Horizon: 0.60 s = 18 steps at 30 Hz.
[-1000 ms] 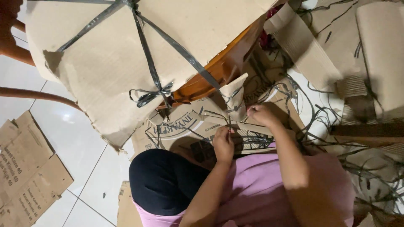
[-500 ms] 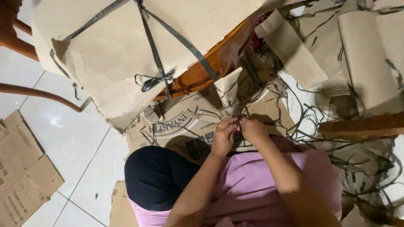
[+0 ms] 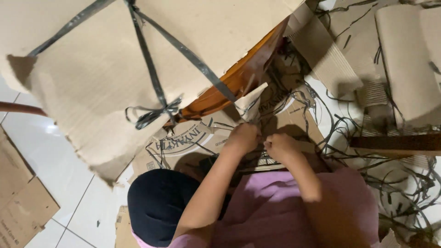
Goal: Securing thin black wires around a wooden furniture frame that is partially wrapped in cardboard
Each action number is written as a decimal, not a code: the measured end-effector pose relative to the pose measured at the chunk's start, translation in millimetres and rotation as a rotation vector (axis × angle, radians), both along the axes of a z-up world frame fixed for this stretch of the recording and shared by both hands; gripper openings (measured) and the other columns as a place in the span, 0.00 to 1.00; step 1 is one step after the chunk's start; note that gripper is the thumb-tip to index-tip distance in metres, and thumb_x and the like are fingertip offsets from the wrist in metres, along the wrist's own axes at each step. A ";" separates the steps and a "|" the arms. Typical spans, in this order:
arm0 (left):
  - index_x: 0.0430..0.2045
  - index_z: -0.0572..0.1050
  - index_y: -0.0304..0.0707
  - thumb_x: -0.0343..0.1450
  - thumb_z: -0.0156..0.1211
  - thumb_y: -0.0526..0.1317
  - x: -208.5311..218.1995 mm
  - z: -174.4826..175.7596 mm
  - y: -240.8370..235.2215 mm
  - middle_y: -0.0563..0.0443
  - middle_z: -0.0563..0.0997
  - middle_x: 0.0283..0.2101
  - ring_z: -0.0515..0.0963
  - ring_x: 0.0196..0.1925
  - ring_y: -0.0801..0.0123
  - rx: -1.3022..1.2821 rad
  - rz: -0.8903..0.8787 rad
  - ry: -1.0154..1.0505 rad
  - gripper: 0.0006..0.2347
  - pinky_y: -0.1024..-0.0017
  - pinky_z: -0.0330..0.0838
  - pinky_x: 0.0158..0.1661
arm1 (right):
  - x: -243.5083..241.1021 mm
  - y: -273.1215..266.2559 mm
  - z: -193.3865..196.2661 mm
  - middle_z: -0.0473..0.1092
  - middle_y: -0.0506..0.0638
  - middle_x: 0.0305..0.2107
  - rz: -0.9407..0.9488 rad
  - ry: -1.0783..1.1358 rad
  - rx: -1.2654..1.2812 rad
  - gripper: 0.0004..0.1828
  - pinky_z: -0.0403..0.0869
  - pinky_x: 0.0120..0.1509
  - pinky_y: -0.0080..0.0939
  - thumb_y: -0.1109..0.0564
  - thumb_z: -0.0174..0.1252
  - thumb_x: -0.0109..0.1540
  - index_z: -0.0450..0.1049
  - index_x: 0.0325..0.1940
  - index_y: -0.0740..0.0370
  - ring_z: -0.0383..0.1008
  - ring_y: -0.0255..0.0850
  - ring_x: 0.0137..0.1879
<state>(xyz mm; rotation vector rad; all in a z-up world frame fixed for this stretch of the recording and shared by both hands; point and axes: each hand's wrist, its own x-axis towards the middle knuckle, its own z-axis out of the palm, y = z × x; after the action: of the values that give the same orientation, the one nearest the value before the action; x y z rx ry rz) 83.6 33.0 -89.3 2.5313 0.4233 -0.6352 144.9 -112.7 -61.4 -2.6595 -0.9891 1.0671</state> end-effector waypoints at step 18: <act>0.38 0.82 0.23 0.75 0.46 0.33 -38.3 -74.8 -26.4 0.33 0.83 0.30 0.86 0.36 0.40 0.419 -0.250 -0.582 0.13 0.59 0.80 0.34 | 32.0 10.9 30.0 0.79 0.65 0.39 0.076 0.237 -0.070 0.19 0.78 0.51 0.61 0.54 0.48 0.62 0.83 0.45 0.62 0.78 0.63 0.51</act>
<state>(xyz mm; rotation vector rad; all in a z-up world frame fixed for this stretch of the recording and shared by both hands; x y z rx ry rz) 45.3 6.6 -164.1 3.0290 0.0258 0.1482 176.9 -101.8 -31.3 -2.4884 -1.0276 1.4186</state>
